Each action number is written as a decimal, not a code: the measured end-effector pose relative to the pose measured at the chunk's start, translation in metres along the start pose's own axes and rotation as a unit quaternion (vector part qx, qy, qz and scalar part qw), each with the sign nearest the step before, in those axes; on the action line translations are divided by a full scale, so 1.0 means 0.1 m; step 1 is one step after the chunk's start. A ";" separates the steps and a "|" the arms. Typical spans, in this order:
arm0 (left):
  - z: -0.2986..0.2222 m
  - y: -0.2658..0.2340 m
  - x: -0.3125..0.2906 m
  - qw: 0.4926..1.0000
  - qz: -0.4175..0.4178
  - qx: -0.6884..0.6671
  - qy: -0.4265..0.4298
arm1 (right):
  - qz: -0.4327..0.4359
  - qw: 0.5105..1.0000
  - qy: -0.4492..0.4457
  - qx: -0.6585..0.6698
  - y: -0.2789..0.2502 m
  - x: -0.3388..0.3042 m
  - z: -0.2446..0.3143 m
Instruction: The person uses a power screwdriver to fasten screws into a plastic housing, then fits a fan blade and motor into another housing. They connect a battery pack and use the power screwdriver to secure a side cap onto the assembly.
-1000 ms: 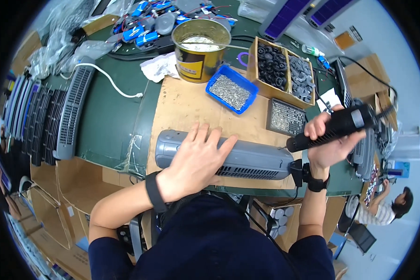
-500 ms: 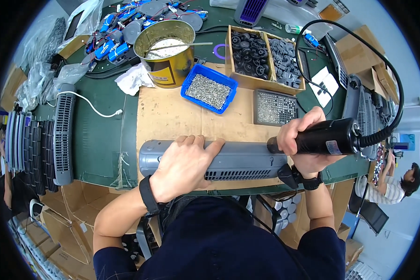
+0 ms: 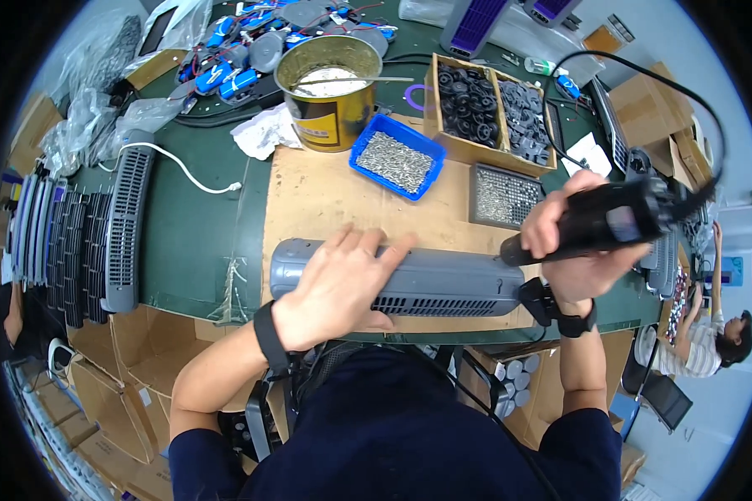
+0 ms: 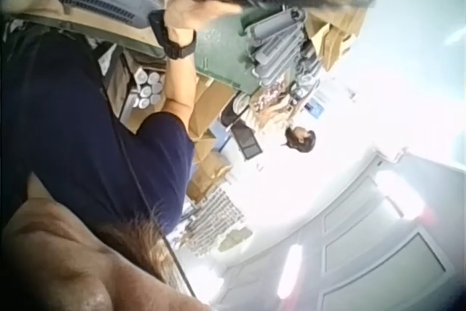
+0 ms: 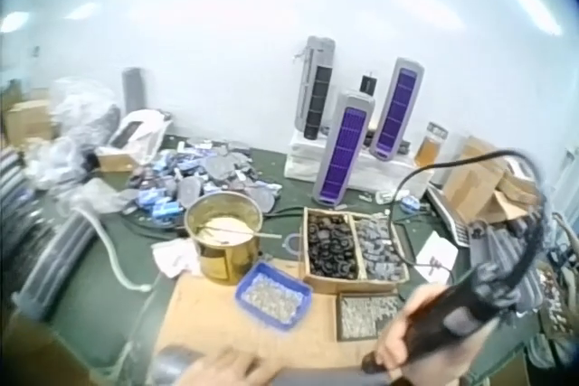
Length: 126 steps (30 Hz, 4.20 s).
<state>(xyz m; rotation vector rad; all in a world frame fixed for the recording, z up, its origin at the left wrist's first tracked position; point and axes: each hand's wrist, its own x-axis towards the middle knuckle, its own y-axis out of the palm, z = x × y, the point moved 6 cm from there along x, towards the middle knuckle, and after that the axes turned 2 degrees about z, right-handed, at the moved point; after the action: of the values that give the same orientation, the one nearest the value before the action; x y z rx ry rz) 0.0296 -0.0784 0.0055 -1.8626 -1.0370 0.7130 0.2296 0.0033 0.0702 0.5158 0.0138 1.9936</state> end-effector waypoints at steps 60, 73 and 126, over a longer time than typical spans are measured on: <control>0.91 -0.05 -0.79 0.950 -0.187 -0.246 -0.050 | 0.309 0.930 0.144 0.138 2.12 0.49 -0.97; 0.87 -0.07 -0.71 0.947 -0.105 -0.284 -0.104 | 0.330 0.942 0.036 0.048 2.03 0.47 -1.09; 0.51 0.05 -0.33 0.833 -0.071 -0.519 -0.179 | -0.183 0.954 0.235 -0.019 -0.87 -1.34 -0.58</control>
<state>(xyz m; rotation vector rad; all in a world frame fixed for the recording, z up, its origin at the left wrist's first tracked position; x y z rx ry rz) -0.0250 -0.0877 -0.0200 -2.5399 -2.0756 0.4150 0.3332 -0.0587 -0.0498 -0.0020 0.3420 1.7015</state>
